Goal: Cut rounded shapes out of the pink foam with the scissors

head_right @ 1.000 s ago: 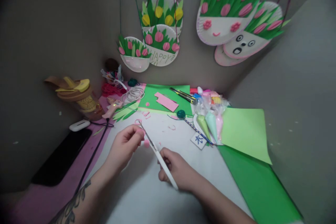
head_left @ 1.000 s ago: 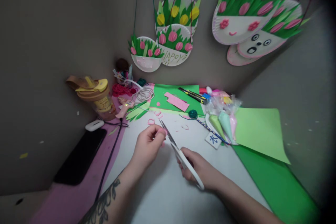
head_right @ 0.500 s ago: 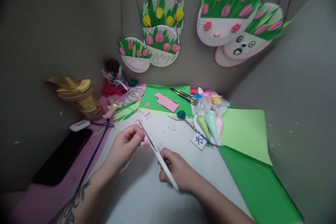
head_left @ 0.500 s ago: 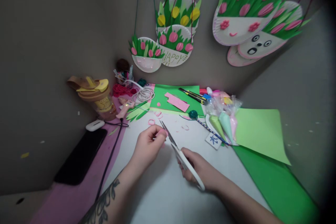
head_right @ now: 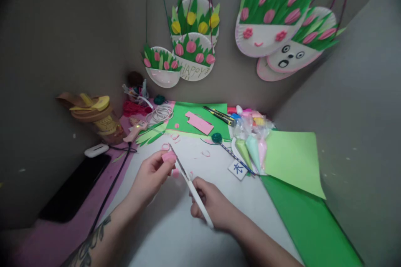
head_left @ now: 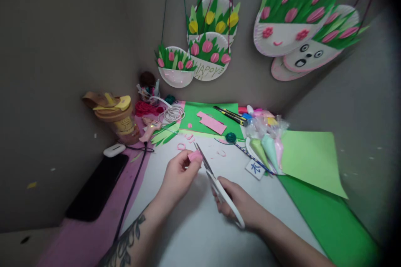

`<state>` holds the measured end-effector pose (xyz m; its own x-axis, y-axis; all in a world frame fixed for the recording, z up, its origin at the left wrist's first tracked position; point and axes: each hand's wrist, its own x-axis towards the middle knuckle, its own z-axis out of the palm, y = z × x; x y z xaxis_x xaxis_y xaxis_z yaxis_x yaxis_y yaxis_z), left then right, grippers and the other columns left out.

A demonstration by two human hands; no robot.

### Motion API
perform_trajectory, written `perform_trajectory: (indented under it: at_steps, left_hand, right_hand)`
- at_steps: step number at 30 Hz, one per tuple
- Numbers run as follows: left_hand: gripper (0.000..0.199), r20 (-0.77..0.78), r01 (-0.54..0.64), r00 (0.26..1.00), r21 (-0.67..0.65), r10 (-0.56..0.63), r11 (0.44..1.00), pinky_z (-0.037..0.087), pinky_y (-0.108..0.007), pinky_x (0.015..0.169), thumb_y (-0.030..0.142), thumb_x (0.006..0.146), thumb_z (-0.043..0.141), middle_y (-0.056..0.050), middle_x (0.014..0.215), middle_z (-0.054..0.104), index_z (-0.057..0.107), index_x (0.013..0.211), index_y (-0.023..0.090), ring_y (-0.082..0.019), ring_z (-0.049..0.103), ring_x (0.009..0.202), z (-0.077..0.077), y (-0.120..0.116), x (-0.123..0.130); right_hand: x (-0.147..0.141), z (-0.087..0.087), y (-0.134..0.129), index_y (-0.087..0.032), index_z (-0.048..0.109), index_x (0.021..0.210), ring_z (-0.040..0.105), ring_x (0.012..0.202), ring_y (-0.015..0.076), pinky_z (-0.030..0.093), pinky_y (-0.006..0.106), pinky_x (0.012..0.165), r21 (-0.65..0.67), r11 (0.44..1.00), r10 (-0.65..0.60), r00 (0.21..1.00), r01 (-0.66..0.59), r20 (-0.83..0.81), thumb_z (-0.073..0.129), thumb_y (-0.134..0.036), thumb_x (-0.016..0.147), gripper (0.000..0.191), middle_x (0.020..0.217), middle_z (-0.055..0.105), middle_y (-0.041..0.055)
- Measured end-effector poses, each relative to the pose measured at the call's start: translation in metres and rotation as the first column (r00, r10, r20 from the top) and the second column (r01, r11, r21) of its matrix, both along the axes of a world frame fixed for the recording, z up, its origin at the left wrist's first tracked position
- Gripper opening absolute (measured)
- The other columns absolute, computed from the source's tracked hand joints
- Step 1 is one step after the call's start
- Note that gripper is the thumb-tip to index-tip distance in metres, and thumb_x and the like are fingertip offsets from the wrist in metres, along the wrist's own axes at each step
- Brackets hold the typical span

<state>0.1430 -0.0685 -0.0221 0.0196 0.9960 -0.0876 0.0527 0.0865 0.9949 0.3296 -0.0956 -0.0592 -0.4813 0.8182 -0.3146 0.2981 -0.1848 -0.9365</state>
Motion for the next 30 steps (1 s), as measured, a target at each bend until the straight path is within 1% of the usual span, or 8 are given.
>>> perform_trajectory:
  at_steps: [7, 10, 14, 18, 23, 30]
  left_hand:
    - [0.027, -0.01, -0.001, 1.0, -0.008, 0.001, 1.0, 0.028, -0.02, 0.049, 0.038, 0.083, 0.053, 0.006, 0.054, 0.044, 0.051, 0.067, 0.017, -0.008, 0.036, 0.05, -0.0034, -0.0003, 0.0005]
    - [0.025, -0.007, 0.009, 1.0, -0.003, -0.009, 1.0, 0.031, -0.021, 0.052, 0.036, 0.083, 0.054, 0.005, 0.056, 0.045, 0.051, 0.067, 0.016, -0.008, 0.039, 0.053, -0.0066, -0.0003, 0.0004]
    - [0.025, -0.003, 0.016, 1.0, 0.011, -0.016, 1.0, 0.034, -0.021, 0.057, 0.036, 0.083, 0.054, 0.004, 0.06, 0.047, 0.051, 0.067, 0.016, -0.009, 0.042, 0.058, -0.0097, -0.0011, 0.0006]
    - [0.024, -0.019, 0.011, 1.0, 0.029, -0.01, 1.0, 0.033, -0.021, 0.056, 0.035, 0.082, 0.054, 0.003, 0.06, 0.05, 0.052, 0.066, 0.016, -0.009, 0.042, 0.058, -0.0073, -0.0012, 0.0001]
    - [0.022, -0.008, -0.014, 1.0, 0.011, 0.014, 1.0, 0.033, -0.021, 0.054, 0.033, 0.08, 0.055, 0.004, 0.057, 0.049, 0.052, 0.066, 0.016, -0.009, 0.042, 0.056, -0.0037, -0.0005, 0.0002]
    - [0.024, -0.011, -0.007, 1.0, -0.002, 0.007, 1.0, 0.03, -0.02, 0.051, 0.034, 0.081, 0.054, 0.005, 0.055, 0.048, 0.05, 0.065, 0.017, -0.008, 0.039, 0.052, -0.0048, -0.0006, -0.0005]
  right_hand:
    - [-0.0026, -0.0002, -0.0016, -0.02, 0.044, 0.075, 0.042, 0.06, 0.0101, 0.035, 0.021, 0.053, 0.0, 1.0, 0.009, 1.0, -0.009, 0.007, 0.05, -0.012, 0.055, 0.021, 0.067, 0.049, -0.0039]
    - [-0.0038, 0.0013, -0.0022, -0.02, 0.044, 0.075, 0.044, 0.06, 0.0106, 0.036, 0.022, 0.053, -0.022, 1.0, 0.009, 1.0, -0.009, -0.009, 0.05, -0.014, 0.055, 0.023, 0.067, 0.05, -0.0036]
    - [-0.0041, 0.0015, -0.0024, -0.02, 0.045, 0.076, 0.045, 0.06, 0.0111, 0.037, 0.022, 0.053, -0.019, 1.0, 0.009, 1.0, -0.01, -0.017, 0.048, -0.015, 0.054, 0.023, 0.068, 0.051, -0.003]
    - [-0.0032, -0.0011, -0.002, -0.019, 0.045, 0.076, 0.044, 0.059, 0.0107, 0.036, 0.022, 0.053, -0.018, 1.0, 0.008, 1.0, -0.009, -0.016, 0.048, -0.015, 0.055, 0.022, 0.067, 0.051, -0.0034]
    - [-0.0026, -0.0023, -0.0014, -0.019, 0.045, 0.076, 0.044, 0.06, 0.0103, 0.036, 0.022, 0.053, -0.038, 0.999, 0.009, 0.999, -0.01, -0.031, 0.049, -0.015, 0.054, 0.023, 0.067, 0.05, -0.0039]
    - [-0.0025, -0.002, -0.0009, -0.019, 0.045, 0.076, 0.043, 0.059, 0.0101, 0.035, 0.021, 0.052, -0.049, 0.999, 0.005, 1.0, -0.006, -0.018, 0.049, -0.012, 0.053, 0.024, 0.067, 0.049, -0.0042]
